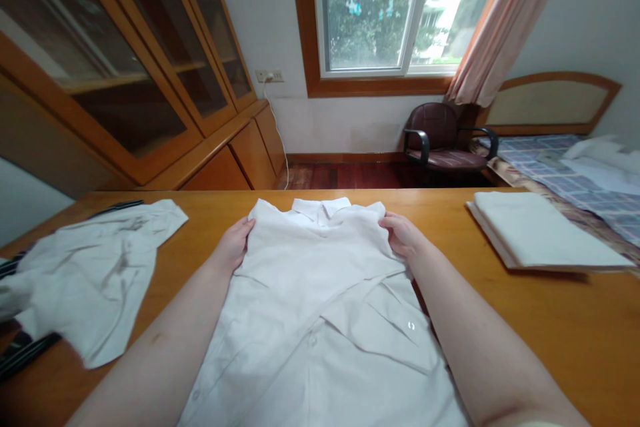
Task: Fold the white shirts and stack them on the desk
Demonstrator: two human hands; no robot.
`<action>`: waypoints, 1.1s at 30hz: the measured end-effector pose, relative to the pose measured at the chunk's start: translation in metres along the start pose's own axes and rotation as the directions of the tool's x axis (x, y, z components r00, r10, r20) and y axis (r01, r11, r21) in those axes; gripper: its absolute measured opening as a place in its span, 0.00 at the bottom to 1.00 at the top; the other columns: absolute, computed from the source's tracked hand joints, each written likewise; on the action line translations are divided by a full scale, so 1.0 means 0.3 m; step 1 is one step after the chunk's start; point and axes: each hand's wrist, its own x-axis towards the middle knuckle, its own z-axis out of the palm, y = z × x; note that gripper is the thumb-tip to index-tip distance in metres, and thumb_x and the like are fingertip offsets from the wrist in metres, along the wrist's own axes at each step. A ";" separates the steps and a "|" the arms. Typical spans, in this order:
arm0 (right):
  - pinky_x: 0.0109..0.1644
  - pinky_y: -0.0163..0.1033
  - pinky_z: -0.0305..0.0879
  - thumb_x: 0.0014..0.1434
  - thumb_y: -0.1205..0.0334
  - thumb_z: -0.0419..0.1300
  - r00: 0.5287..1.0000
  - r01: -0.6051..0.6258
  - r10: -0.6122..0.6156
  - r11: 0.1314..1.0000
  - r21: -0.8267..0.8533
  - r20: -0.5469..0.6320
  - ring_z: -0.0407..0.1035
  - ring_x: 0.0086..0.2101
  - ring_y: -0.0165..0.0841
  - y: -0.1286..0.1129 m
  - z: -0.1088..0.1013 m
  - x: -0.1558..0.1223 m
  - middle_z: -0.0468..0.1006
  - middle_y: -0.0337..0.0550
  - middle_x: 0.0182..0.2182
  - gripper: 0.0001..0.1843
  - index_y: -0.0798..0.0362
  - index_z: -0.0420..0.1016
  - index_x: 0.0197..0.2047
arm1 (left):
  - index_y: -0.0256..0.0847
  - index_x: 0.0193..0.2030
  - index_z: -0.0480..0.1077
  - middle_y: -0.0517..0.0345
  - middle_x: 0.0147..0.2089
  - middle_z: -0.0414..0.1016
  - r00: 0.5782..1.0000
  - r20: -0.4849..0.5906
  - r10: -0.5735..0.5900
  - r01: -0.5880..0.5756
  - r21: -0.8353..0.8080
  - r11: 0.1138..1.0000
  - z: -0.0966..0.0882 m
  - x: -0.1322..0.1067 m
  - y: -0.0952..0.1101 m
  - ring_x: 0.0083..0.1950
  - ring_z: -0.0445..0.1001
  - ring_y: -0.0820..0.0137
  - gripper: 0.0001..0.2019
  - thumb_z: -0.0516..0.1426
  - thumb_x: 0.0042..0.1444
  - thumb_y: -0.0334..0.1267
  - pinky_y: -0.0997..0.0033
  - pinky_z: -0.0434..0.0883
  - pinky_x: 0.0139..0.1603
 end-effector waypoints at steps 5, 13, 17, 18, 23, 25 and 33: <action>0.35 0.45 0.71 0.41 0.60 0.63 0.999 0.034 -0.035 0.999 -0.006 -0.037 0.74 0.33 0.41 -0.006 -0.012 -0.001 0.79 0.44 0.29 0.12 0.48 0.69 0.32 | 0.36 0.46 0.69 0.51 0.38 0.78 1.000 -0.003 -0.008 0.008 0.012 1.000 -0.001 -0.004 0.007 0.41 0.77 0.63 0.23 0.63 0.45 0.47 0.63 0.74 0.42; 0.35 0.46 0.73 0.46 0.50 0.64 0.989 -0.139 0.140 0.990 0.029 -0.051 0.75 0.34 0.45 0.016 -0.025 0.007 0.79 0.50 0.28 0.13 0.49 0.71 0.30 | 0.34 0.47 0.69 0.48 0.40 0.79 0.994 0.092 -0.056 0.052 0.045 0.998 -0.003 -0.021 0.027 0.40 0.77 0.61 0.29 0.65 0.42 0.52 0.64 0.73 0.39; 0.36 0.47 0.74 0.48 0.49 0.63 0.966 -0.248 0.251 0.967 0.051 -0.066 0.75 0.33 0.43 0.016 -0.022 0.004 0.79 0.49 0.26 0.13 0.49 0.72 0.31 | 0.33 0.44 0.71 0.48 0.37 0.79 0.979 0.157 -0.131 0.121 0.069 0.990 -0.019 -0.026 0.030 0.36 0.77 0.62 0.26 0.65 0.42 0.50 0.67 0.73 0.34; 0.36 0.47 0.74 0.48 0.51 0.63 0.962 -0.262 0.264 0.964 0.046 -0.069 0.75 0.32 0.43 0.017 -0.020 0.003 0.79 0.49 0.26 0.13 0.50 0.72 0.32 | 0.33 0.43 0.71 0.49 0.35 0.79 0.974 0.166 -0.156 0.146 0.070 0.987 -0.021 -0.027 0.030 0.34 0.77 0.63 0.25 0.66 0.42 0.48 0.68 0.73 0.33; 0.36 0.44 0.73 0.47 0.56 0.66 0.978 -0.112 0.124 0.990 0.082 -0.170 0.75 0.30 0.41 0.009 -0.001 0.001 0.79 0.46 0.27 0.12 0.52 0.73 0.34 | 0.34 0.39 0.71 0.52 0.33 0.78 0.988 0.084 -0.130 0.128 0.021 0.992 -0.007 -0.033 0.040 0.35 0.77 0.64 0.19 0.66 0.42 0.42 0.69 0.73 0.34; 0.35 0.41 0.72 0.45 0.58 0.67 0.979 -0.006 0.025 0.996 0.089 -0.205 0.74 0.29 0.39 -0.003 0.009 -0.002 0.79 0.44 0.27 0.13 0.53 0.73 0.34 | 0.35 0.38 0.71 0.52 0.34 0.79 0.997 0.051 -0.060 0.061 -0.016 0.998 -0.001 -0.034 0.049 0.38 0.77 0.63 0.16 0.65 0.41 0.39 0.67 0.73 0.39; 0.31 0.35 0.67 0.38 0.63 0.70 0.987 0.124 -0.114 0.988 0.089 -0.113 0.71 0.25 0.32 -0.035 0.021 -0.026 0.77 0.39 0.25 0.16 0.54 0.71 0.31 | 0.37 0.42 0.71 0.53 0.37 0.78 0.984 0.170 -0.048 0.058 -0.050 0.997 -0.021 -0.048 0.072 0.38 0.77 0.63 0.18 0.63 0.42 0.38 0.66 0.74 0.39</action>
